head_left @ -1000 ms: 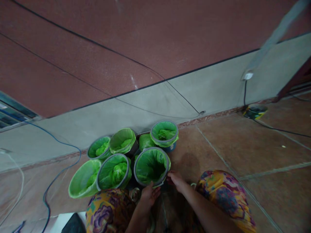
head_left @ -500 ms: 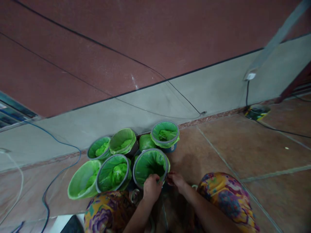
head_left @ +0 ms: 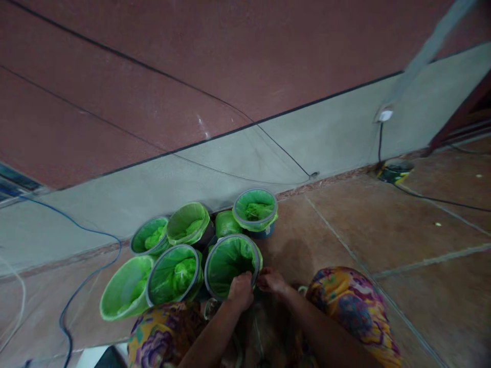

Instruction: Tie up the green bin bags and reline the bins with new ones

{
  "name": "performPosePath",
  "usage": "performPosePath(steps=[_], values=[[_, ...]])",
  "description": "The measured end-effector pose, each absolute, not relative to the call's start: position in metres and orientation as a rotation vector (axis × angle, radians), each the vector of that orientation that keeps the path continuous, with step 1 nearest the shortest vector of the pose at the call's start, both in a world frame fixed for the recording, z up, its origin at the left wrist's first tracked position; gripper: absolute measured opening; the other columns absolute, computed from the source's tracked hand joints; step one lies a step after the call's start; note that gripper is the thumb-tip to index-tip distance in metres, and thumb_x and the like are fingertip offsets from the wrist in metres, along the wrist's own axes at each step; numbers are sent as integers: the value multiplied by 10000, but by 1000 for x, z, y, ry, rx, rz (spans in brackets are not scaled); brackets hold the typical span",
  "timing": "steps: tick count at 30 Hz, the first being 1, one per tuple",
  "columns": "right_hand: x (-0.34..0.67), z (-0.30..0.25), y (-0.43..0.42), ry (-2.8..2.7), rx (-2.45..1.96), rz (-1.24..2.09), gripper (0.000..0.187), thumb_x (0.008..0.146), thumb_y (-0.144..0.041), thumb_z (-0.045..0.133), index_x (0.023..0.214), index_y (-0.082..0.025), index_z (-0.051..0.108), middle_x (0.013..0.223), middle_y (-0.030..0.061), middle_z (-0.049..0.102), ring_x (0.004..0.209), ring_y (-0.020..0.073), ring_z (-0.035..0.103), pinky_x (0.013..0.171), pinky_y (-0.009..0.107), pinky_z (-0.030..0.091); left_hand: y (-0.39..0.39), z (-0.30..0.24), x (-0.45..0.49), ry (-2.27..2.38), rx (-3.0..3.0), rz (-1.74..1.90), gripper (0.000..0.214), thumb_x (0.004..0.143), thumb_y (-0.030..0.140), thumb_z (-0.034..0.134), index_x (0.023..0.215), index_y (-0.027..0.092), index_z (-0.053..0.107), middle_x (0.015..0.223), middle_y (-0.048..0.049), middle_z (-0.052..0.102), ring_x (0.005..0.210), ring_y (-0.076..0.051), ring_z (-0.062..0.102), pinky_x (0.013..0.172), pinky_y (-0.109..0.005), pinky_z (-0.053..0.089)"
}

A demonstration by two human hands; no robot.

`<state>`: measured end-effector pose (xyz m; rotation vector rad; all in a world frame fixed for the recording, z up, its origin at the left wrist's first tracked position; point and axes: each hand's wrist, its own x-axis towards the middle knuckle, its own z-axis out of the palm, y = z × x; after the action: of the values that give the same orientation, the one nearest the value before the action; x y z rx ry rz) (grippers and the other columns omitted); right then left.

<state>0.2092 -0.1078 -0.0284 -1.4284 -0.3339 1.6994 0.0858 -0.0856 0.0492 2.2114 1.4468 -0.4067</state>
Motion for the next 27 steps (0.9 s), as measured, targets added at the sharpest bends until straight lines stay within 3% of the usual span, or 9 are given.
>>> performPosePath(steps=[11, 27], values=[[208, -24, -103, -437, -1459, 1556, 161, 561, -51, 511, 658, -176, 539, 468, -49, 533, 450, 108, 527, 508, 247, 466, -85, 58, 87, 1391, 2257, -432, 258, 790, 96, 460, 1043, 125, 505, 965, -178, 666, 991, -320, 633, 877, -399, 447], [222, -15, -101, -1236, -1734, 1213, 116, 601, -63, 547, 614, -176, 562, 548, -5, 579, 544, 126, 519, 531, 224, 336, -81, 54, 80, 1379, 2288, -430, 203, 797, 163, 506, 999, 183, 500, 974, -103, 676, 988, -251, 639, 849, -314, 442]])
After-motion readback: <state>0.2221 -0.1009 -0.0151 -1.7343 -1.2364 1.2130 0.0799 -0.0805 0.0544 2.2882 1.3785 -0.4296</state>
